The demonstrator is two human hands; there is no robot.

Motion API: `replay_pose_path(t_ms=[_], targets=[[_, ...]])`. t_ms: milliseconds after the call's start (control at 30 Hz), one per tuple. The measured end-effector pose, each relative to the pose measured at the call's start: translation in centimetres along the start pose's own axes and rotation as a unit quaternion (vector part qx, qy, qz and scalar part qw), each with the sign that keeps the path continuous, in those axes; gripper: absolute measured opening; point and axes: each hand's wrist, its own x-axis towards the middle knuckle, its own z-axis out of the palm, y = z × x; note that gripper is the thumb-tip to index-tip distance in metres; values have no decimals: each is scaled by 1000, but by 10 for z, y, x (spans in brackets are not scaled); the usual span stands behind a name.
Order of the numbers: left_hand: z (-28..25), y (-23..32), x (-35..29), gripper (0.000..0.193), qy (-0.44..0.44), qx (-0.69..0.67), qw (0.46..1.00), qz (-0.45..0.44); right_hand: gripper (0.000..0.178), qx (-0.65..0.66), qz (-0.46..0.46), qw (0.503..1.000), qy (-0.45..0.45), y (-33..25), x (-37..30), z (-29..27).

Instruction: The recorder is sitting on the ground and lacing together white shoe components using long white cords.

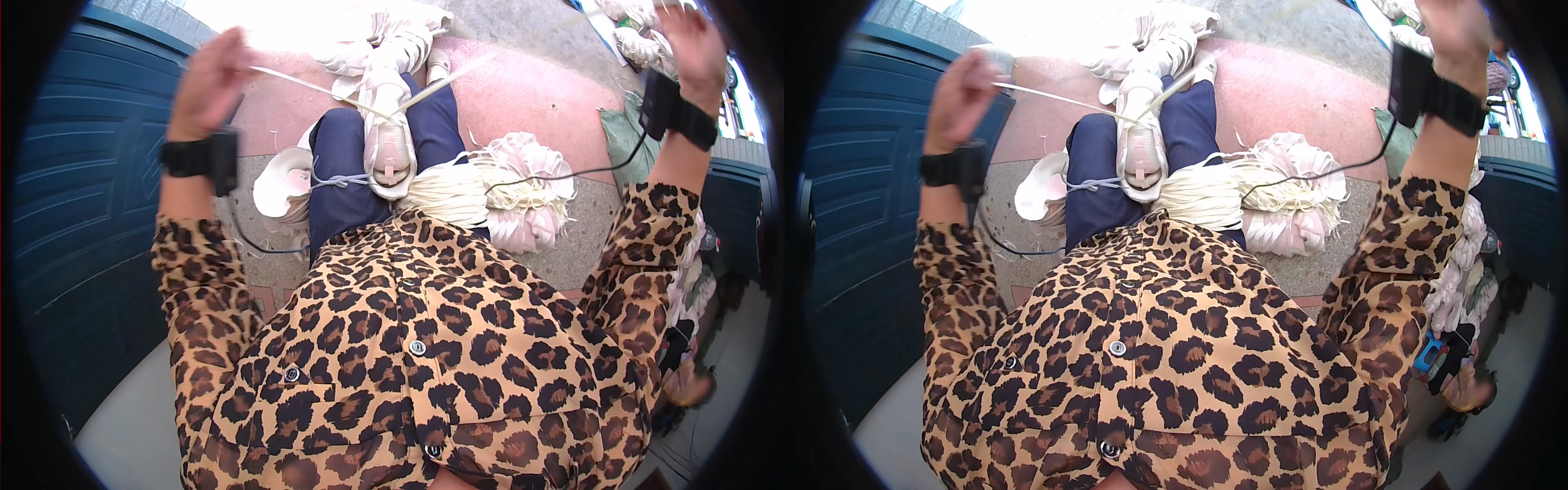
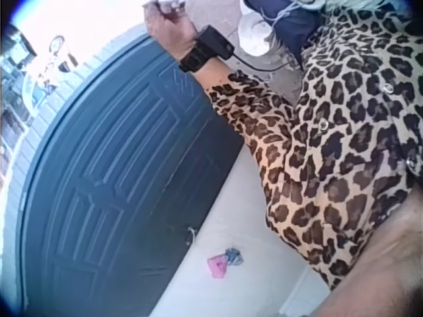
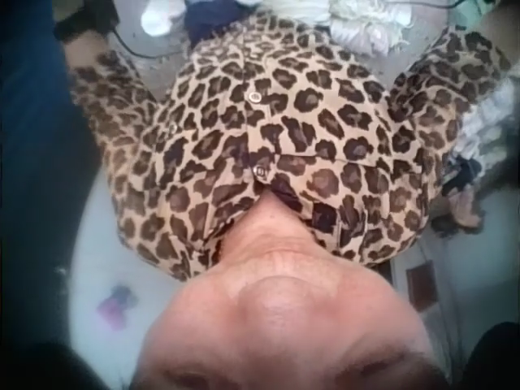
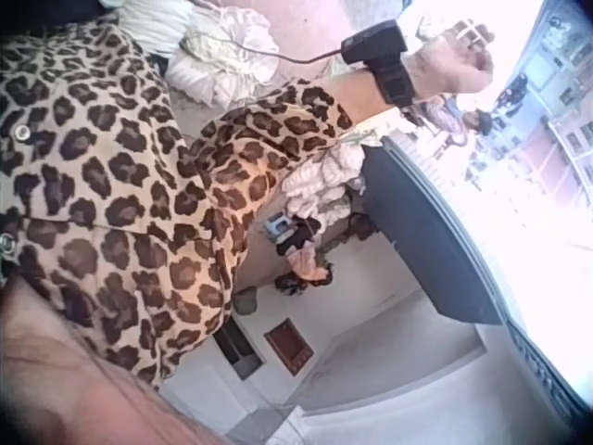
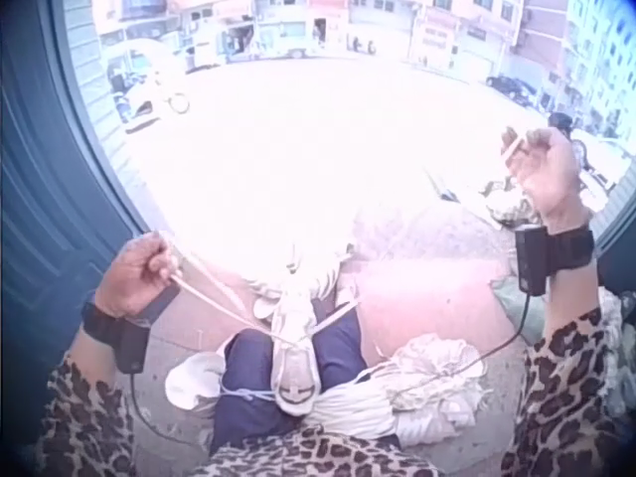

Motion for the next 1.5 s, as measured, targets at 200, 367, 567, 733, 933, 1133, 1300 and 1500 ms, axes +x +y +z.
replay_pose_path(t_ms=[200, 367, 567, 733, 933, 1133, 1300, 1500], targets=[[-176, 56, -70, 18, 469, -70, 876, 92, 17, 42, 207, 976, 54, 124, -29, -140], [-94, -48, -35, 29, 337, 30, 923, -184, 18, -375, 209, 858, -282, 249, -161, -50], [23, -153, -22, 17, 116, 201, 938, -256, 20, -600, 54, 723, -337, 325, -217, -4], [51, -180, -23, 22, 86, 342, 906, -232, 16, -685, 6, 638, -351, 320, -224, 12], [45, -195, -28, 21, 108, 541, 829, -97, 12, -689, -167, 558, -431, 317, -222, 17], [50, -209, -26, 22, 134, 597, 787, -74, 12, -734, -68, 521, -431, 319, -219, 28], [53, -216, -20, 21, 135, 630, 763, -47, 14, -734, -258, 431, -457, 322, -228, 33], [72, -211, -22, 22, 106, 719, 686, -42, 11, -728, -242, 487, -417, 320, -231, 28]])
